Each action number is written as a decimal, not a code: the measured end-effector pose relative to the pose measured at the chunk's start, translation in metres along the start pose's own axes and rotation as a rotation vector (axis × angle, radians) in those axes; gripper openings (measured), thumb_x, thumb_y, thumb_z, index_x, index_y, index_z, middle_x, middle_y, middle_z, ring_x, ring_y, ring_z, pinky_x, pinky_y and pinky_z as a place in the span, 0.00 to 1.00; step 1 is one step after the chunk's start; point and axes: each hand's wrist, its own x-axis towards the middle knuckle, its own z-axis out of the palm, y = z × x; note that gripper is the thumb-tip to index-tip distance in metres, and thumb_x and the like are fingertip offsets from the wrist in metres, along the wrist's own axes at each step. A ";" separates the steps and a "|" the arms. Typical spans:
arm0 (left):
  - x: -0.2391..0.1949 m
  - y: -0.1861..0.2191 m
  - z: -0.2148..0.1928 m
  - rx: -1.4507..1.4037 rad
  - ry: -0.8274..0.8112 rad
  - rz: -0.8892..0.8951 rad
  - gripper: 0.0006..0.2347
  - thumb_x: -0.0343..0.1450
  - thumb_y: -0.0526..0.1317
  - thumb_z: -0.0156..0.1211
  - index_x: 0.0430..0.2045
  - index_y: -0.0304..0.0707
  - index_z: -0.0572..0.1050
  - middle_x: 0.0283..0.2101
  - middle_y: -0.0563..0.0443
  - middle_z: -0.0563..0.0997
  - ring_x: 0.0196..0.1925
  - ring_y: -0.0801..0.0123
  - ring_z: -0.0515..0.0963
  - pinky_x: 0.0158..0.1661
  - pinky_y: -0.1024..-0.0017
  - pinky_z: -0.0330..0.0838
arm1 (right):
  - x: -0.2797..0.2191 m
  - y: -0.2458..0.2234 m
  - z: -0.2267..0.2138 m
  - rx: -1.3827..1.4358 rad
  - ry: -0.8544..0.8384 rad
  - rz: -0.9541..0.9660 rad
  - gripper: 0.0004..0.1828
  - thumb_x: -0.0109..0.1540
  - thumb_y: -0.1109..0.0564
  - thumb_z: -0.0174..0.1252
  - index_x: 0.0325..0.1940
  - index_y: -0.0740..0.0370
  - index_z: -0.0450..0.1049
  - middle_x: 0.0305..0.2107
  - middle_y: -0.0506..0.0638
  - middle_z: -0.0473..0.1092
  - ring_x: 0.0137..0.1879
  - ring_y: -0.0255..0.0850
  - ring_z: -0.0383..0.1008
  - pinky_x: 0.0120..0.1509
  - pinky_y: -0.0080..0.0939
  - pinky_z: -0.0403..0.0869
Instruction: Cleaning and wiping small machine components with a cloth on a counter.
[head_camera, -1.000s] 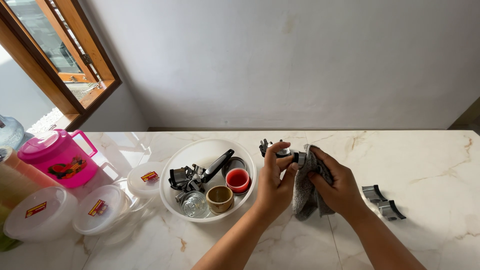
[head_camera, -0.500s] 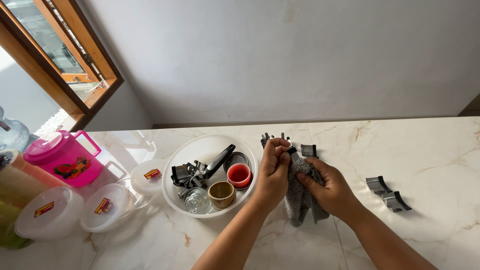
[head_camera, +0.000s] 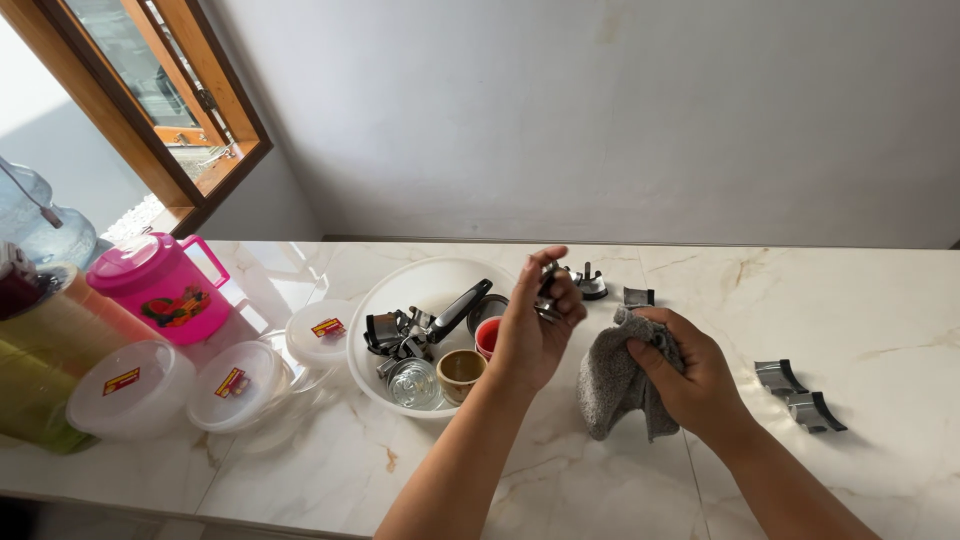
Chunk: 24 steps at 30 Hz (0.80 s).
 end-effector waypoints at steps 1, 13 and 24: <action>-0.002 -0.003 0.001 -0.030 -0.056 -0.066 0.15 0.80 0.50 0.47 0.55 0.41 0.68 0.30 0.59 0.58 0.30 0.78 0.63 0.30 0.81 0.62 | -0.003 -0.002 0.003 -0.009 0.003 -0.030 0.16 0.64 0.61 0.59 0.56 0.66 0.78 0.33 0.56 0.81 0.43 0.38 0.77 0.52 0.49 0.76; -0.018 -0.015 0.013 0.183 -0.177 -0.194 0.24 0.82 0.57 0.31 0.35 0.36 0.70 0.33 0.41 0.80 0.47 0.52 0.83 0.52 0.59 0.75 | -0.008 -0.023 0.015 -0.899 -0.300 -0.165 0.30 0.58 0.49 0.59 0.66 0.50 0.70 0.38 0.44 0.79 0.41 0.42 0.79 0.39 0.42 0.75; -0.011 -0.009 0.008 0.288 -0.087 -0.176 0.16 0.83 0.47 0.33 0.33 0.36 0.65 0.27 0.42 0.77 0.38 0.53 0.82 0.47 0.61 0.77 | -0.007 -0.023 0.021 -0.579 -0.338 -0.022 0.33 0.55 0.55 0.59 0.66 0.55 0.71 0.34 0.48 0.81 0.32 0.43 0.78 0.36 0.42 0.74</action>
